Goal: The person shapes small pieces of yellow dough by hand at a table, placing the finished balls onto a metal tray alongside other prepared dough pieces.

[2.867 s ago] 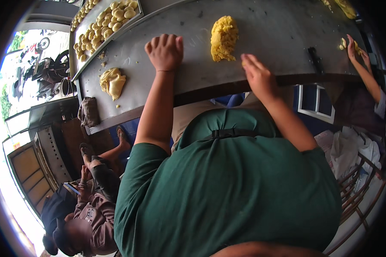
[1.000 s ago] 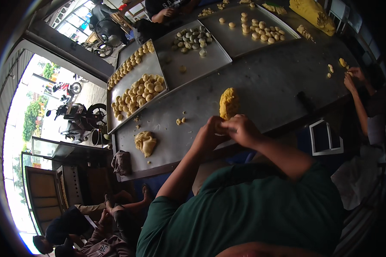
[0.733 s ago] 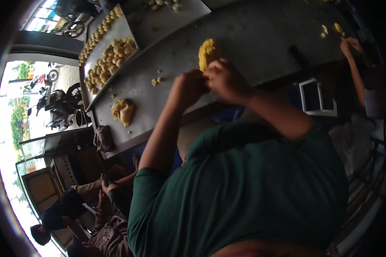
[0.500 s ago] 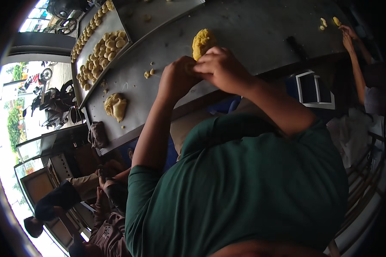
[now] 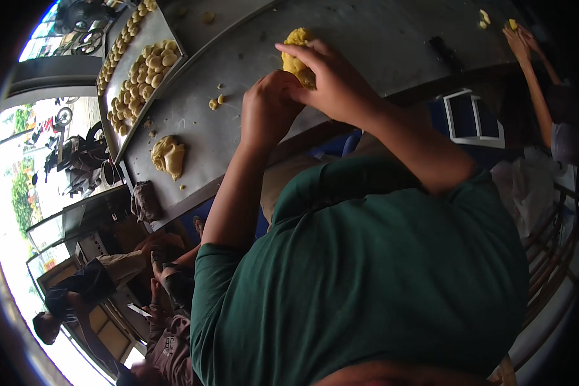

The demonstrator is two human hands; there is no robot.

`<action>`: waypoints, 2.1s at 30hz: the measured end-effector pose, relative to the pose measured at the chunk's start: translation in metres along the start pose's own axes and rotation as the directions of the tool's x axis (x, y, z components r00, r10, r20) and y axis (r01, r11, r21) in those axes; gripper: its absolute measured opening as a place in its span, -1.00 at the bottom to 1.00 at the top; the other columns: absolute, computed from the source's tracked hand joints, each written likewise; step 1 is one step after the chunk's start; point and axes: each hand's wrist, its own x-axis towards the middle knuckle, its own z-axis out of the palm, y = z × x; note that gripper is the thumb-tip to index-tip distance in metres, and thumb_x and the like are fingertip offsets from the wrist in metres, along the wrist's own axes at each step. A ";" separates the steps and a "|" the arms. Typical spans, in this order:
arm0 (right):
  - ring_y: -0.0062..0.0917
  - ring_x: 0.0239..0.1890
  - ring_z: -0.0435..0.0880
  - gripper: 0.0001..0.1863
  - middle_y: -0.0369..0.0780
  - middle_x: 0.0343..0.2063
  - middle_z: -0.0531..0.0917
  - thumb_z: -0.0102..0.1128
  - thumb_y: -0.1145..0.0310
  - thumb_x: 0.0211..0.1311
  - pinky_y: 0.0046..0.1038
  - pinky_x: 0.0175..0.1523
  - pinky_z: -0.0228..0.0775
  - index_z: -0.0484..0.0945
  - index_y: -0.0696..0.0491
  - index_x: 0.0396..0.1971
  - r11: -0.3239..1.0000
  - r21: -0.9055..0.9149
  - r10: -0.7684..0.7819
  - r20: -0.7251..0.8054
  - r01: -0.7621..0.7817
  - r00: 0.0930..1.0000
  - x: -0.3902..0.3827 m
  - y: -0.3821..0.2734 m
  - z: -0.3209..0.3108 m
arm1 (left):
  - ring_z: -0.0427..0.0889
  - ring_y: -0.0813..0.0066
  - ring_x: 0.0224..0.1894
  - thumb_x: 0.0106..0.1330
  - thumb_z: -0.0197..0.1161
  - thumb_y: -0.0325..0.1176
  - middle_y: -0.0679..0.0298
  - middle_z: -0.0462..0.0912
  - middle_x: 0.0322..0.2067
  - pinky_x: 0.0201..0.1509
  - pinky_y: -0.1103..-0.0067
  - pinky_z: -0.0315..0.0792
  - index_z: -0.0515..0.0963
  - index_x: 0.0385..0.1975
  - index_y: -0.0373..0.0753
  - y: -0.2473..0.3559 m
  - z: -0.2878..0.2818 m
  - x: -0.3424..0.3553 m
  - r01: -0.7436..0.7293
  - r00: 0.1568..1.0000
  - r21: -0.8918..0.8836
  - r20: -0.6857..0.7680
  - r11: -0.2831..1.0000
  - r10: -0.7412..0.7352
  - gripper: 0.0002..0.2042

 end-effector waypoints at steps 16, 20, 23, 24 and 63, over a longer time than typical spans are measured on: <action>-0.46 0.11 0.69 -0.66 -0.26 0.04 0.71 0.28 0.19 0.46 -0.33 0.24 0.53 0.64 0.07 0.08 0.126 0.906 0.263 0.362 -0.404 0.894 -0.001 0.004 0.031 | 0.49 0.23 0.33 0.67 -0.13 -0.21 -0.07 0.33 0.45 0.40 0.42 0.33 0.01 0.57 -0.21 -0.008 0.006 0.010 -0.120 0.986 -0.603 -0.165 0.788 0.024 -0.45; -0.48 0.07 0.71 -0.70 -0.19 0.03 0.71 0.27 0.32 0.47 -0.39 0.23 0.57 0.64 0.17 0.05 0.793 0.565 0.231 0.069 -0.228 0.971 0.001 0.003 0.029 | 0.53 0.24 0.29 0.70 -0.23 -0.09 -0.09 0.39 0.41 0.41 0.40 0.32 -0.16 0.60 -0.17 0.001 0.007 0.004 -0.004 0.991 -0.652 -0.105 0.758 -0.085 -0.40; -0.54 -0.04 0.73 -0.70 -0.21 -0.04 0.74 0.38 0.25 0.39 -0.47 0.10 0.54 0.71 0.12 -0.02 0.570 0.801 0.246 0.048 -0.185 0.968 -0.006 0.006 0.043 | 0.50 0.21 0.33 0.70 -0.21 -0.05 -0.09 0.43 0.38 0.47 0.35 0.25 -0.27 0.60 -0.16 -0.001 0.013 0.006 -0.013 0.985 -0.654 -0.138 0.756 -0.102 -0.35; -0.54 -0.04 0.73 -0.70 -0.21 -0.04 0.74 0.38 0.25 0.39 -0.47 0.10 0.54 0.71 0.12 -0.02 0.566 0.803 0.247 0.048 -0.184 0.968 -0.006 0.007 0.045 | 0.50 0.21 0.33 0.70 -0.22 -0.03 -0.06 0.45 0.37 0.48 0.36 0.23 -0.29 0.61 -0.14 -0.004 0.016 0.007 -0.110 0.980 -0.599 -0.197 0.793 -0.013 -0.34; -0.30 -0.30 0.71 -0.82 -0.23 -0.34 0.69 0.35 0.32 0.30 -0.29 -0.16 0.56 0.69 0.00 -0.14 0.998 -0.065 -0.036 -0.182 0.025 0.983 -0.005 0.143 0.002 | 0.64 0.03 0.13 0.32 0.28 -0.47 0.15 0.67 0.04 0.28 0.24 0.44 0.64 -0.05 -0.16 -0.010 -0.035 0.016 -0.475 0.407 0.614 -0.482 0.630 0.776 -0.78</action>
